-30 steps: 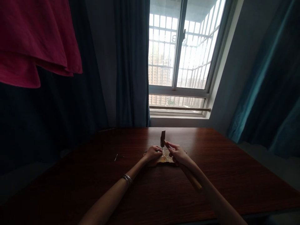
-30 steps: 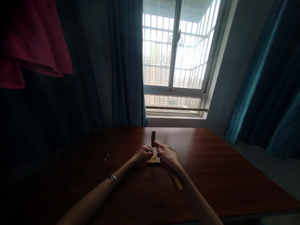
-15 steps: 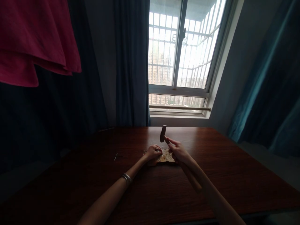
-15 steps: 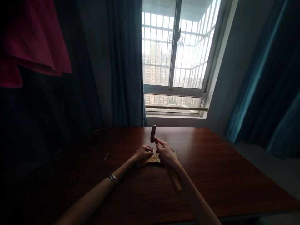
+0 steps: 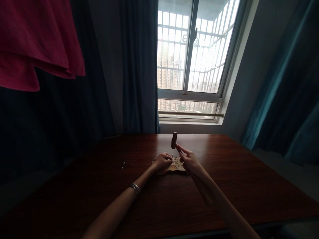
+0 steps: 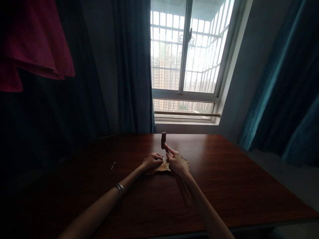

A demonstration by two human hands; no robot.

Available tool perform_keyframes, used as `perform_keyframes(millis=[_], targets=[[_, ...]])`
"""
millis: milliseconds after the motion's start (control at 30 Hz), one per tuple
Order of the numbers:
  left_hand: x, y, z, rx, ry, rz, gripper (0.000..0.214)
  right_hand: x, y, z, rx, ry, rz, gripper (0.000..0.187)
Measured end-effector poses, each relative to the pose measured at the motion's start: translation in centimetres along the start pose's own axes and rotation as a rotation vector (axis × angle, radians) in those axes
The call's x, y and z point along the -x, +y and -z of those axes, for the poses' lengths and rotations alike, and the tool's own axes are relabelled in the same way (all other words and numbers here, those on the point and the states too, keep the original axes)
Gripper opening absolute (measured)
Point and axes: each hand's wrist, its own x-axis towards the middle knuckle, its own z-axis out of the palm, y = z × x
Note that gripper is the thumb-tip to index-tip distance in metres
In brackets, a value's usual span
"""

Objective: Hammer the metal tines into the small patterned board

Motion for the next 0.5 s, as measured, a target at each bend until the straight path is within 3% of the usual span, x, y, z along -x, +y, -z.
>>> perform_keyframes(millis=[133,300,500], targets=[[0.06,0.05,0.01,0.024,-0.025,-0.003,0.023,0.08,0.03,-0.19,0.028,-0.053,-0.081,0.051],[-0.04,-0.14,-0.16,0.011,-0.002,0.012,0.022,-0.06,-0.10,-0.07,-0.062,-0.009,-0.036,0.053],[0.08,0.38,0.08,0.018,-0.018,0.020,0.021,-0.07,0.21,-0.10,0.000,-0.027,-0.072,0.048]])
